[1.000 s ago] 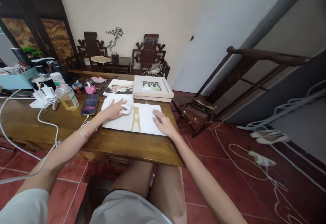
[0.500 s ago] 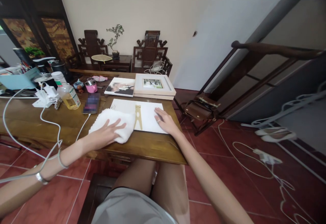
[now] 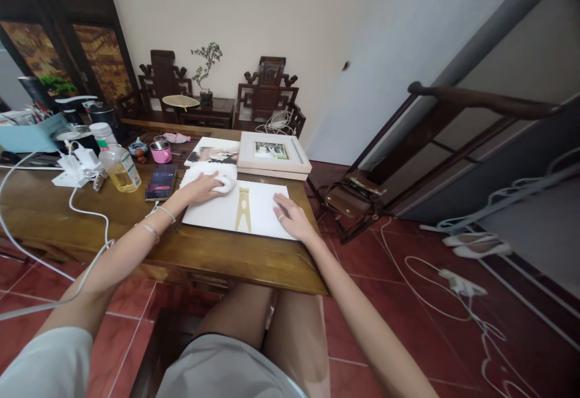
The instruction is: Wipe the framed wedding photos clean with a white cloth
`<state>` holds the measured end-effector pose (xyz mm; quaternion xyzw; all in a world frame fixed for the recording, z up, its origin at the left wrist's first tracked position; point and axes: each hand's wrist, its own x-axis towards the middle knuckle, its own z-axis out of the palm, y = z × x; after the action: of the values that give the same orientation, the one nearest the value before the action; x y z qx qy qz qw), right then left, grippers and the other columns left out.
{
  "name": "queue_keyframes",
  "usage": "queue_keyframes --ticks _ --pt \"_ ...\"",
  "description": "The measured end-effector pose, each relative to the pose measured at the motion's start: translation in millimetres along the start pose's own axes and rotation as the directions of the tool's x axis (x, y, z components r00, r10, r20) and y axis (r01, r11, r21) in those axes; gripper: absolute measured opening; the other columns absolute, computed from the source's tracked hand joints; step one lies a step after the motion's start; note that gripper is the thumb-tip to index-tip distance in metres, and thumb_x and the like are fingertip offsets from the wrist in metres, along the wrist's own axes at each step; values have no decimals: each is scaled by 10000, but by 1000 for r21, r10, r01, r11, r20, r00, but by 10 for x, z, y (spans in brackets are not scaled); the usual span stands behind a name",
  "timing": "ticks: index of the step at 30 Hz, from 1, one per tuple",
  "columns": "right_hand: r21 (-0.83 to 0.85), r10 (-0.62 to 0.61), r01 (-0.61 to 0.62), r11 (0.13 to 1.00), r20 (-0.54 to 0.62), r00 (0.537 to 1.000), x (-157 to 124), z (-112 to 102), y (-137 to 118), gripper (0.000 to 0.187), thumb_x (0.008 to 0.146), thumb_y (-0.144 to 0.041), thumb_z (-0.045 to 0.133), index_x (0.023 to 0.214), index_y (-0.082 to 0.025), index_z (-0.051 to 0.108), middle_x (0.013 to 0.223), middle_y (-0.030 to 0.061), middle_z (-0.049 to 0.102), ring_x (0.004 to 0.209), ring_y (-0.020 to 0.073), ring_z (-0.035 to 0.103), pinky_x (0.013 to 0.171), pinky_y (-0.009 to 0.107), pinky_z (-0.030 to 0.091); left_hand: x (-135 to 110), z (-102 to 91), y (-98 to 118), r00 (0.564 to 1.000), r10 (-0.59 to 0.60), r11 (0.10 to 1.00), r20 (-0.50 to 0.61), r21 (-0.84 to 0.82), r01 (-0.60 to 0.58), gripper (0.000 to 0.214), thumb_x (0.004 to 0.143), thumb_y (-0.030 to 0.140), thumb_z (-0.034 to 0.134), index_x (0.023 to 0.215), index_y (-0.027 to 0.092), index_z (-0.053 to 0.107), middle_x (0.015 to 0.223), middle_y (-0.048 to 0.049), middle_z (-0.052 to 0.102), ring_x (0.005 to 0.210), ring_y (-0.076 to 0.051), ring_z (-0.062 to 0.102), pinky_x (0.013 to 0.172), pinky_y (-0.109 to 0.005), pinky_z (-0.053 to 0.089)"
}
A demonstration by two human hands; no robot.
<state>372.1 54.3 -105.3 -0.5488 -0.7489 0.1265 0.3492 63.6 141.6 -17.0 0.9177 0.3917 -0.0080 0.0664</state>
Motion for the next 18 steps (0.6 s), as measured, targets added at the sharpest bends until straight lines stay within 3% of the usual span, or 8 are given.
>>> queue_keyframes --ticks 4,10,12,15,18 --pt "31 2 -1 1000 -5 1000 5 2 -2 437 892 -298 483 1290 -157 598 1408 112 532 1367 252 419 1169 474 294 -220 55 158 1000 5 999 30 42 -6 307 979 231 405 1226 163 574 1497 -138 399 1473 -273 142 1137 -581 196" --pt "46 5 -4 999 -16 1000 11 12 -20 437 887 -297 496 1289 -162 602 1404 108 537 1366 263 420 1169 486 291 -1097 192 581 973 230 968 28 96 -231 252 974 168 411 1088 212 631 1552 -53 316 1480 -249 118 1163 -547 195" --pt "51 2 -1 999 -18 1000 12 16 -24 435 885 -295 502 1291 -175 601 1404 99 539 1367 263 418 1169 493 290 -1266 198 634 965 261 961 26 91 -263 249 975 170 419 1098 224 628 1551 -38 319 1479 -238 128 1172 -532 187" --pt "51 3 -2 999 -25 1000 12 19 -27 433 882 -297 506 1287 -178 604 1399 99 544 1363 263 425 1167 495 293 -1214 162 583 970 239 969 38 55 -241 263 984 182 405 1142 222 611 1536 -52 351 1476 -226 144 1173 -520 190" --pt "51 7 -6 999 -26 1000 9 16 -28 431 882 -301 507 1285 -185 606 1395 93 550 1359 259 431 1166 489 296 -858 111 448 984 164 986 64 32 -167 272 988 199 394 1157 207 607 1536 -78 348 1476 -253 142 1150 -559 201"
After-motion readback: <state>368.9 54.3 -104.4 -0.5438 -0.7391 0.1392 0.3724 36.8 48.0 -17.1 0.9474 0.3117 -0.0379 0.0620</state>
